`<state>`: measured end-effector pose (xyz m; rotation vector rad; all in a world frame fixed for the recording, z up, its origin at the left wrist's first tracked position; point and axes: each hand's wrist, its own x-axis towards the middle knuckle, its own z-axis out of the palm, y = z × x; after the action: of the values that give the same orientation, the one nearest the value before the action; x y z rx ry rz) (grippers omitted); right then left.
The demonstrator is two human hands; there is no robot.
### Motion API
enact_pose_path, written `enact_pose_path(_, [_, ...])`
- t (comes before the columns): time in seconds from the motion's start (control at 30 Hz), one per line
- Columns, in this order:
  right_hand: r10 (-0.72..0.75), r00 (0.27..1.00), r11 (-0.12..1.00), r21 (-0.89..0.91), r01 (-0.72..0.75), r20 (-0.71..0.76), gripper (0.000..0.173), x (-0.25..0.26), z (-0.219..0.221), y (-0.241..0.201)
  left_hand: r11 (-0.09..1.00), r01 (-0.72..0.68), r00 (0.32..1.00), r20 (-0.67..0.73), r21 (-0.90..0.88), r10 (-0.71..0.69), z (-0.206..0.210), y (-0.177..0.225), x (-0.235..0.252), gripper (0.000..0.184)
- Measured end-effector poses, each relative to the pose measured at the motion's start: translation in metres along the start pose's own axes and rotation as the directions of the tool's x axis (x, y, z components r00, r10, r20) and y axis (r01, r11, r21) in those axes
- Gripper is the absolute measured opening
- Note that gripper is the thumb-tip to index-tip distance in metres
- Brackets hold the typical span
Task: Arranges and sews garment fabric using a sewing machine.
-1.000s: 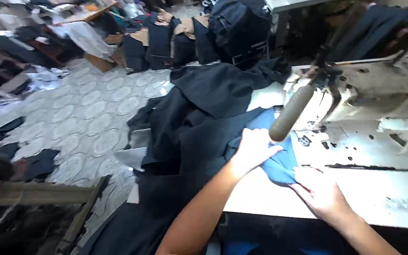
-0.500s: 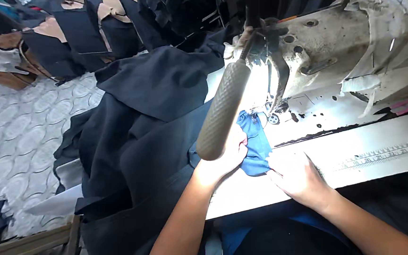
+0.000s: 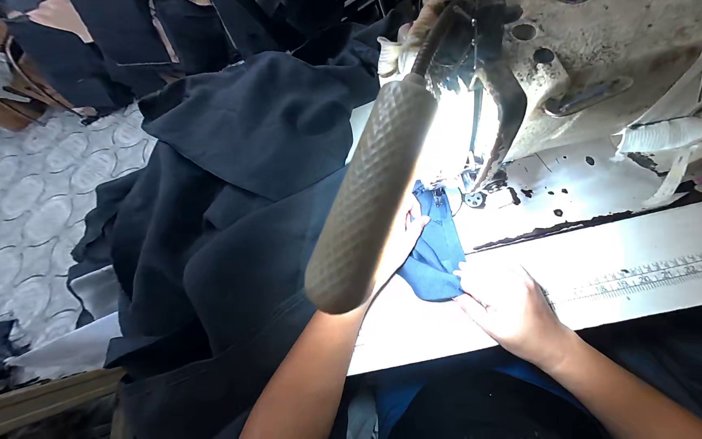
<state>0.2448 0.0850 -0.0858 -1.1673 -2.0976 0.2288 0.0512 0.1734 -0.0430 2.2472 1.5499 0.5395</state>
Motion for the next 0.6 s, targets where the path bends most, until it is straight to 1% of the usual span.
enact_pose_path(0.1, [0.011,1.000,1.000,0.022,-0.011,-0.001,0.027,0.000,0.000,0.001,0.997,0.072,0.997,-0.004,0.025,-0.072,0.002,0.003,0.002,0.021])
enact_pose_path(0.17, [0.016,1.000,0.999,0.032,-0.016,0.002,0.027,0.000,0.000,0.001,0.997,0.076,0.997,-0.021,0.022,-0.075,0.005,0.002,0.002,0.019])
enact_pose_path(0.2, [0.017,1.000,0.999,0.039,-0.017,0.004,0.026,0.000,-0.001,0.001,0.999,0.028,0.999,-0.034,0.036,-0.026,0.007,0.000,0.001,0.016])
enact_pose_path(0.23, [0.015,1.000,0.999,0.052,-0.015,0.005,0.026,0.000,-0.001,0.002,0.994,-0.080,0.995,-0.059,0.075,0.085,0.010,-0.004,-0.001,0.012])
enact_pose_path(0.27, [0.010,1.000,0.997,0.072,-0.010,0.001,0.026,-0.001,-0.001,0.003,0.965,-0.215,0.970,-0.081,0.151,0.229,0.014,-0.010,-0.004,0.010])
enact_pose_path(0.3, [0.000,1.000,0.996,0.094,0.000,-0.006,0.026,-0.001,-0.001,0.004,0.923,-0.323,0.934,-0.089,0.206,0.347,0.017,-0.015,-0.007,0.014])
enact_pose_path(0.33, [-0.014,1.000,0.993,0.114,0.016,-0.017,0.025,-0.001,-0.002,0.005,0.892,-0.385,0.907,-0.083,0.238,0.414,0.018,-0.017,-0.010,0.021])
enact_pose_path(0.37, [-0.030,0.999,0.992,0.125,0.033,-0.028,0.025,-0.001,-0.002,0.006,0.875,-0.406,0.896,-0.075,0.264,0.438,0.019,-0.017,-0.014,0.027])
enact_pose_path(0.4, [-0.037,0.999,0.990,0.133,0.041,-0.035,0.024,-0.001,-0.002,0.006,0.867,-0.407,0.895,-0.066,0.287,0.442,0.018,-0.017,-0.016,0.032])
enact_pose_path(0.47, [-0.028,0.999,0.987,0.154,0.032,-0.032,0.023,-0.001,-0.003,0.005,0.863,-0.394,0.902,-0.047,0.315,0.429,0.018,-0.016,-0.018,0.032])
enact_pose_path(0.53, [-0.014,1.000,0.983,0.184,0.019,-0.028,0.023,-0.001,-0.004,0.005,0.871,-0.383,0.909,-0.041,0.307,0.415,0.018,-0.015,-0.017,0.030])
enact_pose_path(0.6, [-0.012,1.000,0.978,0.207,0.018,-0.028,0.022,-0.002,-0.003,0.005,0.887,-0.357,0.925,-0.024,0.293,0.380,0.017,-0.011,-0.015,0.036])
